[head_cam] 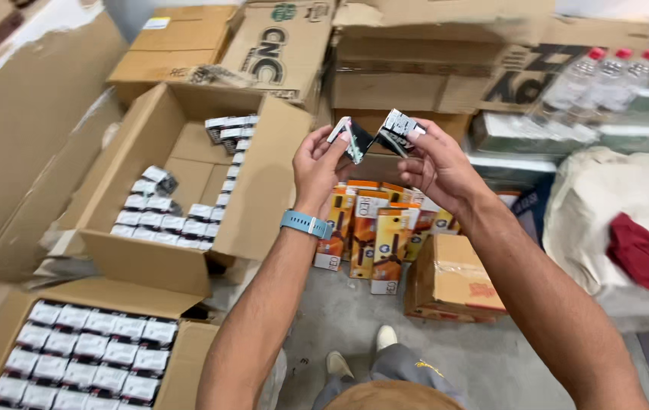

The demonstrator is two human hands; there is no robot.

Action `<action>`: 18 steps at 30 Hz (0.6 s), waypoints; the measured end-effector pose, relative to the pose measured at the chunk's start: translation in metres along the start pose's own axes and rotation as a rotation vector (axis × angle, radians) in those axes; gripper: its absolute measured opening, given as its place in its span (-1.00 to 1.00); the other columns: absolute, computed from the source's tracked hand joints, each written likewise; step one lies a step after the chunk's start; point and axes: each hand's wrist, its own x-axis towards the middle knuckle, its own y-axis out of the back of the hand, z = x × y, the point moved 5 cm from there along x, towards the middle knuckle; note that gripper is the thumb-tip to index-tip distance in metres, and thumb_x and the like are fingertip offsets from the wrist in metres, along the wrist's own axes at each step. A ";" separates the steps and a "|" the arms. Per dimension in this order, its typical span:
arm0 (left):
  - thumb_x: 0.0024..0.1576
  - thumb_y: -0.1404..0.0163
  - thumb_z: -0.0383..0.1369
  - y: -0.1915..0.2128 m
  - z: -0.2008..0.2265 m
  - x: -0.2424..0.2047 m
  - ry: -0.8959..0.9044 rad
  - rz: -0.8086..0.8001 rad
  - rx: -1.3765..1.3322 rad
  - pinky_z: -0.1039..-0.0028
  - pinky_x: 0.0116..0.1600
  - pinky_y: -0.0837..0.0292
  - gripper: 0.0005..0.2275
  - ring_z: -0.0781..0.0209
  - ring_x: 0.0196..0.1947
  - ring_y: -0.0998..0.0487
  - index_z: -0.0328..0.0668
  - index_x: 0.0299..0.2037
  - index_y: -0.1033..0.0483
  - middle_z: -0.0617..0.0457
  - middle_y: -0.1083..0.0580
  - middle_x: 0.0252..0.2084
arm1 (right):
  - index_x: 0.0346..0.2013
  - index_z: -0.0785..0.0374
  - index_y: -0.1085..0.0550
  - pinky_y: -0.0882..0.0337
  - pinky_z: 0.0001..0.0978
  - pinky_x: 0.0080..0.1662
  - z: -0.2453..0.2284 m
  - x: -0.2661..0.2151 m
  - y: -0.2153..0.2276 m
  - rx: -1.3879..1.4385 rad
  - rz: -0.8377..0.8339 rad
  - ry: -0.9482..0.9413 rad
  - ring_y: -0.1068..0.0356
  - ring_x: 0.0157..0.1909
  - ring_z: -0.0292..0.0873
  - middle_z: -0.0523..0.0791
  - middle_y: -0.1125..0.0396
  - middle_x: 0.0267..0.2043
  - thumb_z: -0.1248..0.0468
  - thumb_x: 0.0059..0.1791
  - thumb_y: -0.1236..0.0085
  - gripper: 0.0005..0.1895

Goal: The person repeatedly picks up small rectangular boxes from a cardboard carton and places them in neat rows on a nearby surface. The person handles the boxes by hand, arranging them in a grid pattern. The process is repeated multiple times throughout the video.

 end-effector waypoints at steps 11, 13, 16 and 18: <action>0.05 -0.30 -0.24 -0.199 -0.194 -0.156 0.309 -0.514 0.360 0.62 -0.34 -0.63 -0.66 0.41 -0.37 -0.59 -0.16 -0.01 -0.61 0.14 -0.55 -0.27 | -0.30 0.16 -0.44 -0.24 -0.66 -0.60 -0.040 -0.275 0.255 0.110 0.585 -0.045 -0.41 -0.59 -0.25 -0.09 -0.43 -0.46 -0.31 0.04 -0.03 -0.43; 0.04 -0.31 -0.22 -0.237 -0.235 -0.187 0.343 -0.591 0.373 0.65 -0.34 -0.63 -0.64 0.44 -0.38 -0.58 -0.13 0.00 -0.60 0.15 -0.55 -0.29 | -0.30 0.18 -0.44 -0.23 -0.64 -0.60 -0.042 -0.329 0.298 0.127 0.655 -0.017 -0.36 -0.61 -0.27 -0.10 -0.41 -0.47 -0.30 0.04 -0.07 -0.43; -0.01 -0.36 -0.18 -0.302 -0.301 -0.258 0.395 -0.693 0.410 0.63 -0.35 -0.62 -0.59 0.40 -0.38 -0.60 -0.14 -0.01 -0.58 0.13 -0.57 -0.27 | -0.29 0.17 -0.41 -0.21 -0.60 -0.56 -0.049 -0.427 0.363 0.165 0.761 0.025 -0.33 -0.58 -0.21 -0.13 -0.31 -0.47 -0.19 0.08 -0.09 -0.53; 0.03 -0.33 -0.24 -0.345 -0.340 -0.300 0.469 -0.788 0.379 0.70 -0.38 -0.58 -0.63 0.42 -0.41 -0.59 -0.19 -0.01 -0.58 0.09 -0.58 -0.28 | -0.25 0.17 -0.43 -0.36 -0.49 -0.43 -0.047 -0.480 0.406 0.217 0.840 0.020 -0.40 -0.48 -0.13 -0.14 -0.28 -0.45 -0.01 0.05 -0.23 -0.68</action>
